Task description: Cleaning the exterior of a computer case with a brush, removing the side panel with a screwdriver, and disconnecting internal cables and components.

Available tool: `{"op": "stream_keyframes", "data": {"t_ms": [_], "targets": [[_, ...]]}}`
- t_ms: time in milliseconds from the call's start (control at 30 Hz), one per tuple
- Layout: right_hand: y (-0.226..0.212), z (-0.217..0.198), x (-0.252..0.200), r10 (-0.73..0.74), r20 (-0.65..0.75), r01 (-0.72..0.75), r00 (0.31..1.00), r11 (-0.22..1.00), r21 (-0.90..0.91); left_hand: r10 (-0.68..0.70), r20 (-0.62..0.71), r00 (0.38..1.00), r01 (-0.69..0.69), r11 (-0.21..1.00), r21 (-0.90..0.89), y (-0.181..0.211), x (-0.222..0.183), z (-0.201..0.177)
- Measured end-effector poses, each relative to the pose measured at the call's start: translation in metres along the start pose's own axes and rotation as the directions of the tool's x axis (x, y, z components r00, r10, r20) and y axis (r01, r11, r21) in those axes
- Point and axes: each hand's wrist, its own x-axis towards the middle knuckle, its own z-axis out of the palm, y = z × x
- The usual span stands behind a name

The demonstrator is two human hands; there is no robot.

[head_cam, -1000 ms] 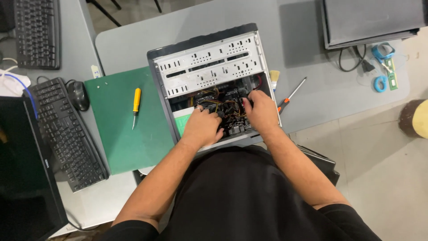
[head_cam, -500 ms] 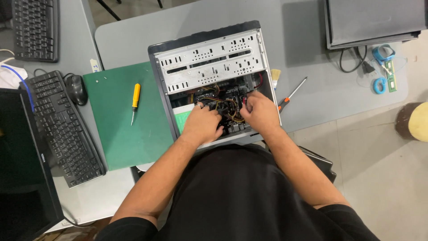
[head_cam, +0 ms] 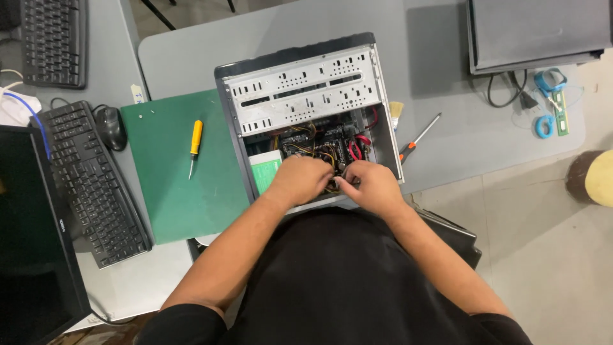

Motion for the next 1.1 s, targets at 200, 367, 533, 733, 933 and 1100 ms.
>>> {"op": "stream_keyframes", "data": {"t_ms": [200,367,533,733,933,1100], "targets": [[0.008,0.006,0.0,-0.032,-0.058,0.038,0.998,0.993,0.114,-0.007,0.024,1.0,0.003,0.985,0.17,-0.009,-0.014,-0.019],[0.019,0.014,0.008,0.247,-0.178,-0.198,0.953,0.947,0.255,0.044,0.002,0.999,-0.044,0.99,-0.135,-0.002,-0.024,-0.027],[0.013,0.004,0.011,0.283,-0.136,-0.201,0.949,0.88,0.43,-0.156,-0.208,0.965,0.003,0.807,-0.591,-0.009,-0.043,-0.042],[0.001,-0.001,0.012,0.285,0.061,-0.291,0.956,0.948,0.127,-0.546,-0.376,0.749,-0.201,0.353,-0.914,-0.062,-0.052,-0.032],[-0.013,-0.003,0.012,0.259,0.15,-0.257,0.954,0.966,-0.029,-0.719,-0.321,0.616,-0.51,-0.054,-0.859,-0.084,-0.054,-0.009],[0.002,0.0,0.015,0.271,0.084,-0.281,0.959,0.947,0.156,-0.792,-0.197,0.578,-0.594,-0.242,-0.768,-0.092,-0.059,-0.004]]}}
